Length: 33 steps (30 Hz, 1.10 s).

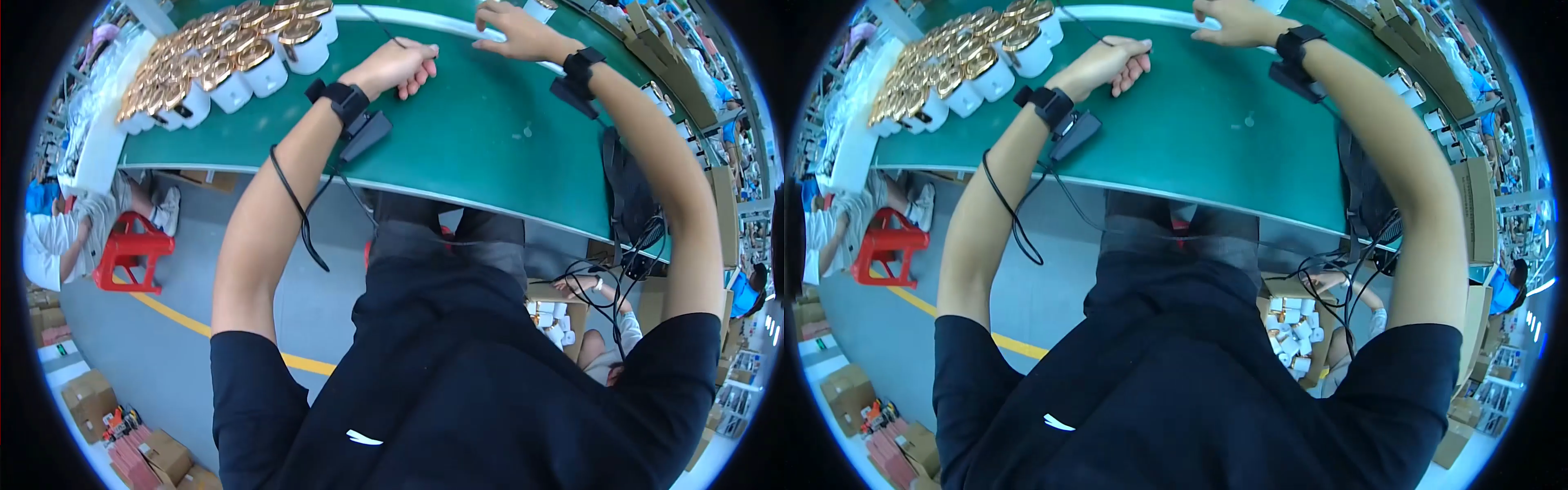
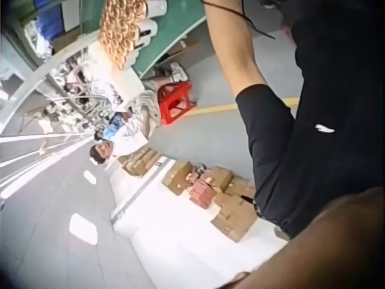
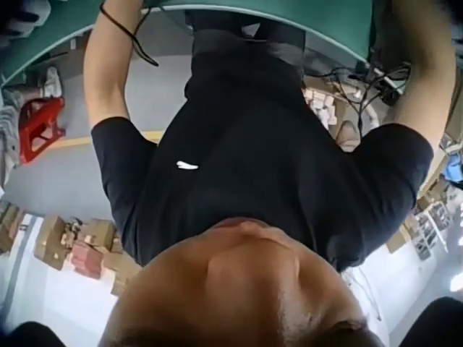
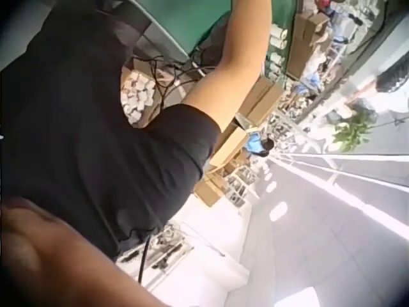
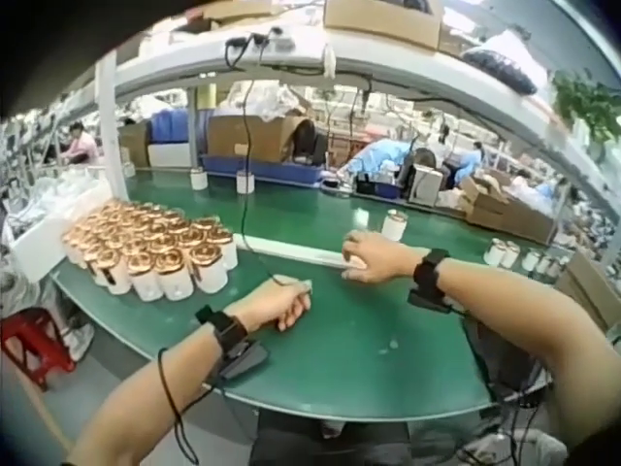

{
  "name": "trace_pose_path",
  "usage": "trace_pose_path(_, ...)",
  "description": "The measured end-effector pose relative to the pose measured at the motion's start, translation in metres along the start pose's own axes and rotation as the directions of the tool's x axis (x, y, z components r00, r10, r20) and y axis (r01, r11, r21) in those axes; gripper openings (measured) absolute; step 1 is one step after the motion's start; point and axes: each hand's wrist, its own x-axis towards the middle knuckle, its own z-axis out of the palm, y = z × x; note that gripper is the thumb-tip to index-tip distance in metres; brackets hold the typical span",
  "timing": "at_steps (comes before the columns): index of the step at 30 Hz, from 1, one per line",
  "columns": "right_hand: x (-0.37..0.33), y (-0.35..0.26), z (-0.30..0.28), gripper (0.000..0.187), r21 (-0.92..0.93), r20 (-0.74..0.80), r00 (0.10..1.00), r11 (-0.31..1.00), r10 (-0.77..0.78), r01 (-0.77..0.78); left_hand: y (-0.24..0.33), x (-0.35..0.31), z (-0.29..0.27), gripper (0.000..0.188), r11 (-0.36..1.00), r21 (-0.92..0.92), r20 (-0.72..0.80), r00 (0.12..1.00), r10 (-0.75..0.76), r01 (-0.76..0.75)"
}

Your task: The person picks up a humidifier, inserts a cable into its side port, and places it back on the conveyor belt, repeating this process for several units.

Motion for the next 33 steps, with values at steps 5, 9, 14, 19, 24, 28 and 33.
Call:
trace_pose_path(5,-0.016,-0.039,0.053,0.039,0.164,-0.026,0.985,0.972,0.173,-0.166,-0.016,-0.014,-0.011,0.041,0.997,0.074,0.098,0.995,0.031,-0.038)
trace_pose_path(9,-0.030,-0.066,0.087,0.051,0.069,0.060,0.998,0.997,0.021,-0.025,-0.037,-0.005,-0.023,0.041,0.991,0.069,0.141,0.984,0.107,-0.118)
trace_pose_path(14,0.004,-0.053,0.089,0.054,0.118,0.081,0.995,0.990,0.066,-0.075,-0.038,0.007,-0.056,0.044,0.901,0.384,0.116,0.978,0.171,-0.203)
trace_pose_path(19,0.078,-0.034,0.104,0.061,0.198,0.154,0.984,0.973,0.091,-0.120,-0.025,-0.003,-0.119,0.050,0.767,0.632,0.064,0.993,0.095,-0.114)
trace_pose_path(24,0.148,-0.034,0.109,0.079,0.522,0.035,0.997,0.850,0.069,-0.077,-0.027,-0.063,-0.157,0.037,0.834,0.546,-0.205,0.952,0.226,-0.080)
trace_pose_path(28,0.205,-0.002,0.120,0.069,0.705,0.104,0.866,0.578,0.489,-0.411,-0.021,-0.123,-0.191,0.022,0.982,0.129,0.214,0.963,-0.167,0.141)
trace_pose_path(33,0.248,0.044,0.145,0.023,0.743,-0.204,0.898,0.659,0.390,-0.117,-0.161,-0.123,-0.119,0.031,0.796,-0.103,0.638,0.654,-0.407,0.596)
